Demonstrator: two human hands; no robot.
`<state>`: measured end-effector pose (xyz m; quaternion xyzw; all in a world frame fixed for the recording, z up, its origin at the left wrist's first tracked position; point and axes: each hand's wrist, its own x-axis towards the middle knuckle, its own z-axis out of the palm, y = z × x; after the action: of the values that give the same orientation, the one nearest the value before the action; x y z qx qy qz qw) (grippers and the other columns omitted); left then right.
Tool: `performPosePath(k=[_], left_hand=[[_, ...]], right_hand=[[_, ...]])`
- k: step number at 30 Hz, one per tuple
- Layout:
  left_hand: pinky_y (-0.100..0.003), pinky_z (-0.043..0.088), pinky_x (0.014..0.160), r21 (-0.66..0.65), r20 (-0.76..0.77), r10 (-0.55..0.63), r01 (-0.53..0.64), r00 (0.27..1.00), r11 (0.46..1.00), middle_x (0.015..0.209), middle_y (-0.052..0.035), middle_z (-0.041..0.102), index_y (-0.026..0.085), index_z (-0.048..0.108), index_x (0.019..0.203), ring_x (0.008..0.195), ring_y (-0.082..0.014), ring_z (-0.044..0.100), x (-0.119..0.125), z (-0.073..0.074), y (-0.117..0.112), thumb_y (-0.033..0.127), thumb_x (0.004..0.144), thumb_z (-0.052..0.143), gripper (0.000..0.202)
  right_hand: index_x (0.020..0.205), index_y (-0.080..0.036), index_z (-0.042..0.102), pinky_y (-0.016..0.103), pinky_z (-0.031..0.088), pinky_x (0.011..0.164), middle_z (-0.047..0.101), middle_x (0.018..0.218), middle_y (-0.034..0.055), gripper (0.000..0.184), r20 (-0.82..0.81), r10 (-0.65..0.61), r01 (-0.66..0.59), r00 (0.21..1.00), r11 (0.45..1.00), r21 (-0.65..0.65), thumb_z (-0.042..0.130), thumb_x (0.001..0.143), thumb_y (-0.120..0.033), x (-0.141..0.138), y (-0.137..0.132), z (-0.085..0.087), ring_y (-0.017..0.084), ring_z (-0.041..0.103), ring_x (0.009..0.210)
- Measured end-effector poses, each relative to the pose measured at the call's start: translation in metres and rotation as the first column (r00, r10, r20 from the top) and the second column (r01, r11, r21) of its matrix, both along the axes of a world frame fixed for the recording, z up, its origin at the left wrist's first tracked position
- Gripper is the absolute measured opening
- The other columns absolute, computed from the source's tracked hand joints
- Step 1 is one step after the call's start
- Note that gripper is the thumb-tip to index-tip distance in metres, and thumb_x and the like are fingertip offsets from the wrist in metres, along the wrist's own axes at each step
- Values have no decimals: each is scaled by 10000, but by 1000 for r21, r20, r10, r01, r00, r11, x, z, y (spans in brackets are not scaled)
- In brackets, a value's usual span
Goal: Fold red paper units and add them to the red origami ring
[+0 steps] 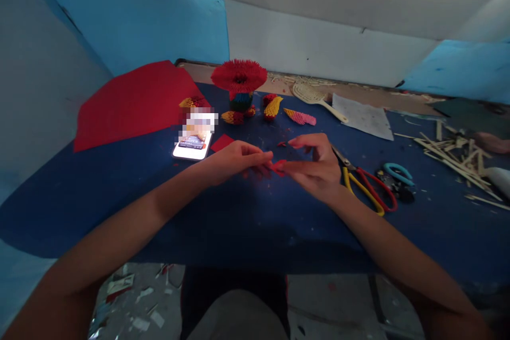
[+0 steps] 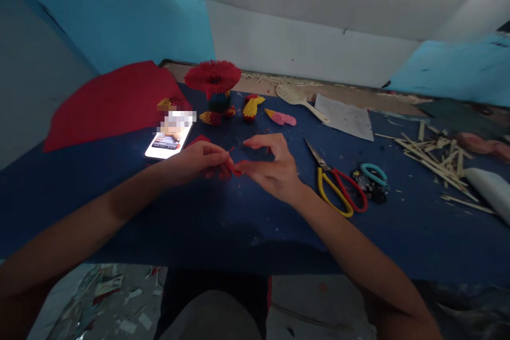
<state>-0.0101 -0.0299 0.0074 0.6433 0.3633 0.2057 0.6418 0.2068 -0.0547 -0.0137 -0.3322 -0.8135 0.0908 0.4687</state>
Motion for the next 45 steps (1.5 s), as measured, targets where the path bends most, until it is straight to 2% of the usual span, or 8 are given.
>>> performPosePath(k=[5, 9, 15, 21, 27, 33, 36, 45], left_hand=[[-172, 343, 467, -75, 39, -64, 66, 997, 995, 659, -17, 672, 148, 721, 761, 561, -76, 557, 0, 0, -1, 334, 767, 731, 186], [-182, 401, 525, 110, 32, 124, -127, 992, 986, 687, -19, 684, 134, 710, 776, 597, -83, 565, 5, 0, -5, 323, 773, 711, 190], [-199, 437, 583, 397, -27, 220, -192, 975, 898, 712, -16, 703, 140, 721, 771, 641, -97, 586, 8, -2, -9, 311, 780, 699, 173], [-191, 442, 576, 451, -26, 232, -196, 972, 871, 751, -14, 724, 160, 749, 830, 666, -105, 614, 6, -6, -11, 332, 802, 698, 182], [-188, 424, 554, 515, -49, 233, -175, 971, 839, 747, -16, 724, 164, 750, 836, 648, -103, 609, 7, -6, -12, 318, 829, 675, 172], [-247, 430, 624, 800, -172, 237, -4, 956, 599, 775, -62, 737, 144, 755, 839, 689, -143, 624, 7, -12, -15, 250, 814, 630, 167], [-240, 399, 584, 776, -226, 207, 47, 952, 629, 733, -56, 731, 134, 754, 818, 639, -131, 614, 7, -15, -13, 272, 846, 579, 224], [-232, 420, 593, 794, -141, 336, -97, 931, 600, 682, -36, 725, 143, 756, 742, 616, -119, 610, 12, -20, -15, 223, 785, 604, 177]], right_hand=[[730, -365, 757, 458, 489, 914, 691, 993, 16, 118, 99, 47, -51, 994, 998, 37, 708, 837, -352, 4, 0, 7, 227, 633, 986], [924, -291, 743, 380, 526, 790, 726, 935, 29, 123, -162, 35, -79, 986, 959, -272, 675, 850, -362, -3, 1, 3, 186, 671, 854], [830, -220, 732, 237, 452, 552, 725, 781, 18, 250, -507, -249, -326, 825, 524, -787, 746, 757, -458, -13, 0, 0, 117, 636, 662], [770, -233, 758, 233, 476, 574, 727, 769, -3, 208, -540, -245, -401, 805, 446, -800, 853, 635, -360, -11, 0, 5, 109, 636, 679], [754, -243, 755, 259, 520, 630, 726, 743, -16, 180, -529, -182, -366, 829, 539, -759, 849, 640, -345, -12, 0, 2, 113, 639, 664], [779, -235, 740, 300, 505, 701, 748, 798, 9, 55, -180, 0, -97, 984, 843, -529, 708, 817, -259, -7, -2, 3, 153, 666, 748], [797, -245, 728, 322, 475, 756, 759, 829, 5, 134, 49, 48, -30, 998, 948, -318, 638, 880, -190, -4, -4, 4, 161, 684, 793], [872, -212, 690, 319, 397, 735, 765, 880, 16, 65, 252, -163, 148, 954, 986, 78, 635, 897, -187, -13, -11, -5, 162, 704, 828]])
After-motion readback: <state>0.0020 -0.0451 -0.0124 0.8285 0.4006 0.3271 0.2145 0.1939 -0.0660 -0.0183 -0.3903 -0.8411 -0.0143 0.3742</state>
